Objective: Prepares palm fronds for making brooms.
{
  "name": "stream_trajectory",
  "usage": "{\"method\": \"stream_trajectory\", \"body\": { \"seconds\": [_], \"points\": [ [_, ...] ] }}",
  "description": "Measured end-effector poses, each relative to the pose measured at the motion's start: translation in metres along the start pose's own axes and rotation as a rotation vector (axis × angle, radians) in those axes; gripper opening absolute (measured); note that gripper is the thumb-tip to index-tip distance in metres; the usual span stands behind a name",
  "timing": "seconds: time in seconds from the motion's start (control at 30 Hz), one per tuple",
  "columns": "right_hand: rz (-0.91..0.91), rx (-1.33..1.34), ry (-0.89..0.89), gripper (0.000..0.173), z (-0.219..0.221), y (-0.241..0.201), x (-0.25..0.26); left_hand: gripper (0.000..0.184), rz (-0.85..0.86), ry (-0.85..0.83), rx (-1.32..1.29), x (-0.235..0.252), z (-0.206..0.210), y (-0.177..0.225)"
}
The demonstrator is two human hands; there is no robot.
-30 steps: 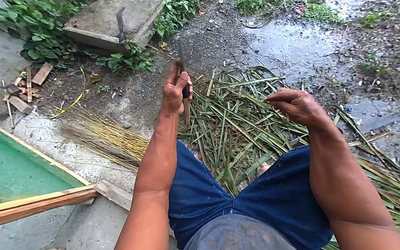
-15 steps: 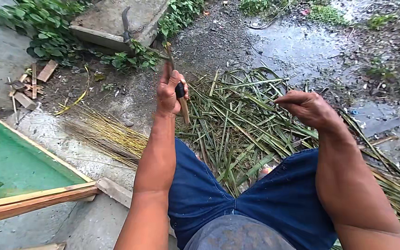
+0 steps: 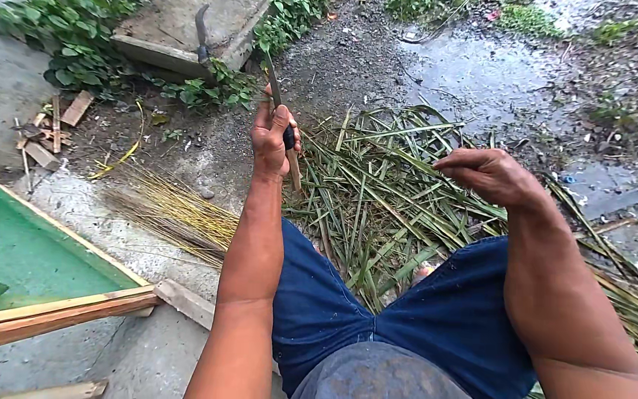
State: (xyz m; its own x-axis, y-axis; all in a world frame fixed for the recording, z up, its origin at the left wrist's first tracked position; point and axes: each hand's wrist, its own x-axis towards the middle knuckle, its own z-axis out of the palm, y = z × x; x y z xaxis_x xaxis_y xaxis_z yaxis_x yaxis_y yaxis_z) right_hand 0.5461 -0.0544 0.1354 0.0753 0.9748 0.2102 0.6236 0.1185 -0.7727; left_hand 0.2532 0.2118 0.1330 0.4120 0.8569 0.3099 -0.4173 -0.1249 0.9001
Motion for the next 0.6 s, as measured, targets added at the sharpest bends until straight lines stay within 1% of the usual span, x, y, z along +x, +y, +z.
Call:
{"method": "stream_trajectory", "body": {
  "seconds": [0.13,0.27,0.3,0.37,0.43,0.53,0.6],
  "points": [
    [0.030,0.019,-0.018,0.024,0.000,-0.004,0.001,0.049,0.003,0.004,0.004,0.001,0.001,0.002],
    [0.013,0.053,-0.013,0.023,-0.001,-0.002,-0.001,0.045,0.048,0.059,0.117,0.004,-0.001,0.000],
    [0.028,0.051,-0.019,0.023,-0.003,-0.001,-0.003,0.042,0.058,0.078,0.137,0.006,-0.005,0.001],
    [0.073,0.038,-0.015,0.023,-0.009,0.000,-0.007,0.045,0.075,0.114,0.134,0.010,-0.015,0.007],
    [0.080,0.035,0.005,0.024,-0.012,0.004,-0.010,0.045,0.086,0.137,0.099,0.011,-0.022,0.012],
    [0.096,0.033,0.003,0.023,-0.013,0.007,-0.013,0.043,0.080,0.103,0.041,0.006,-0.024,0.013],
    [0.107,0.033,0.011,0.022,-0.013,0.006,-0.013,0.046,0.068,0.039,0.039,0.003,-0.022,0.012]
  ]
}}
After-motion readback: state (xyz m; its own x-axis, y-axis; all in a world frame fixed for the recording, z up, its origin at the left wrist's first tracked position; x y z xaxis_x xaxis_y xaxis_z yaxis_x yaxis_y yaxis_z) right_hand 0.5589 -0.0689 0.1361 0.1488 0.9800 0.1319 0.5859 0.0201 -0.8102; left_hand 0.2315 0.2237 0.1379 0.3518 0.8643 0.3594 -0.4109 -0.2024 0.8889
